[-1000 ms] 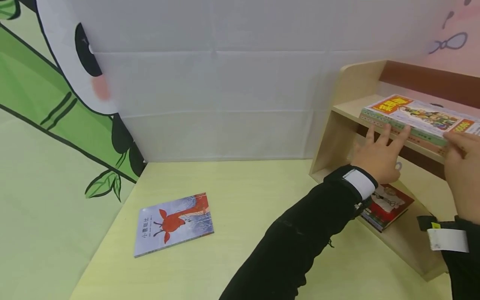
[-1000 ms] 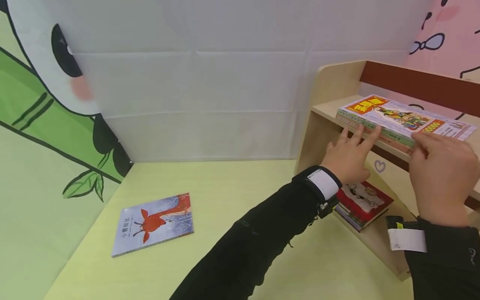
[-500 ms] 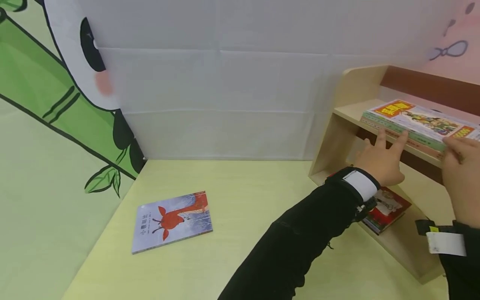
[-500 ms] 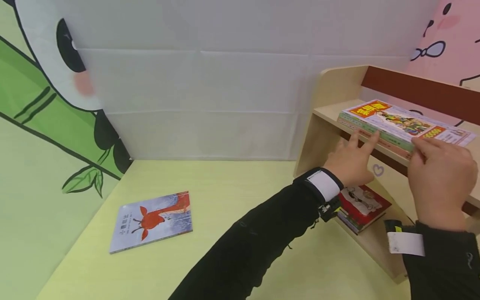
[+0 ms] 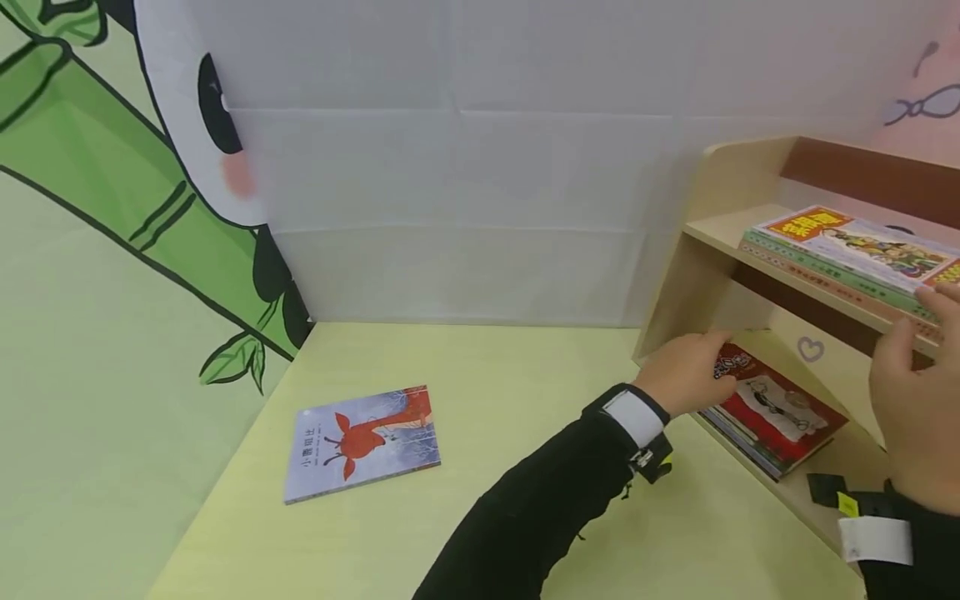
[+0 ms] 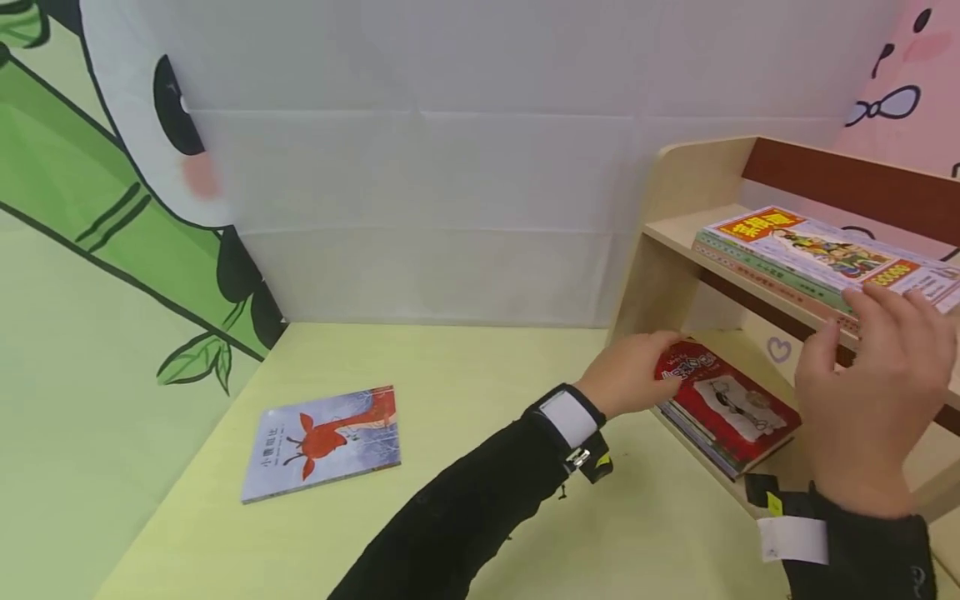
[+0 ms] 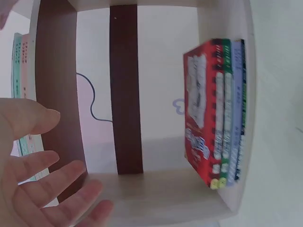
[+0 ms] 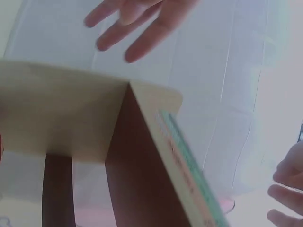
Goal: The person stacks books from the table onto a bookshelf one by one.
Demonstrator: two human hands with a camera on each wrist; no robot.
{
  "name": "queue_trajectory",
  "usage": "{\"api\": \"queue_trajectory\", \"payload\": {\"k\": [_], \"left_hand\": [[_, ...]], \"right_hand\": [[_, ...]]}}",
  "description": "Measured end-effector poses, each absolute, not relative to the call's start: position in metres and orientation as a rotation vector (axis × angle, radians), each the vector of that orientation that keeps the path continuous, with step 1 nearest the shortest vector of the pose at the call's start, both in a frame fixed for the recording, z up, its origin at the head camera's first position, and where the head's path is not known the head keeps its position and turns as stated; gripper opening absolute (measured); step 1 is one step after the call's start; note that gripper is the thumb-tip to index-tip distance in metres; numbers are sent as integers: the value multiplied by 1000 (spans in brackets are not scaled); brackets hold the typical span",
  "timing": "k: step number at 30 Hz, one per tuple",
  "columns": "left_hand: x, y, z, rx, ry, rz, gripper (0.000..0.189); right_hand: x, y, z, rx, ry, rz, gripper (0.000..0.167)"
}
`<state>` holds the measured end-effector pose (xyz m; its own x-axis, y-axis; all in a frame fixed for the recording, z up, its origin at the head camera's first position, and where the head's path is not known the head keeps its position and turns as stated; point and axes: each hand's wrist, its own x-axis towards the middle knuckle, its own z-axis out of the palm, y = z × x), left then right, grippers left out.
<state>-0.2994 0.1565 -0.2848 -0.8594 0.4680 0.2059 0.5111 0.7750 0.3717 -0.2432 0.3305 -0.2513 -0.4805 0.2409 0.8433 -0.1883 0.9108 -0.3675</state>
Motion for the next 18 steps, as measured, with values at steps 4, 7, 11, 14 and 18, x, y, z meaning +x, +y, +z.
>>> {"api": "queue_trajectory", "payload": {"k": [4,7,11,14,18], "left_hand": [[-290,126,-307,-735,-2822,-726,46],[-282,99,-322,-706,-2804,-781,38],[-266,63,-336,-676,-2800,-856,31],[-254,39,-346,-633,-2795,-919,28],[-237,4,-359,-540,-2775,-993,27]], "right_hand": [[-238,308,-259,173,-1977,574,43],[-240,287,-271,332,-1965,709,35],[-241,260,-292,415,-2045,897,30],[-243,238,-308,464,-2116,985,32],[-247,207,-333,544,-2235,1136,31]]}}
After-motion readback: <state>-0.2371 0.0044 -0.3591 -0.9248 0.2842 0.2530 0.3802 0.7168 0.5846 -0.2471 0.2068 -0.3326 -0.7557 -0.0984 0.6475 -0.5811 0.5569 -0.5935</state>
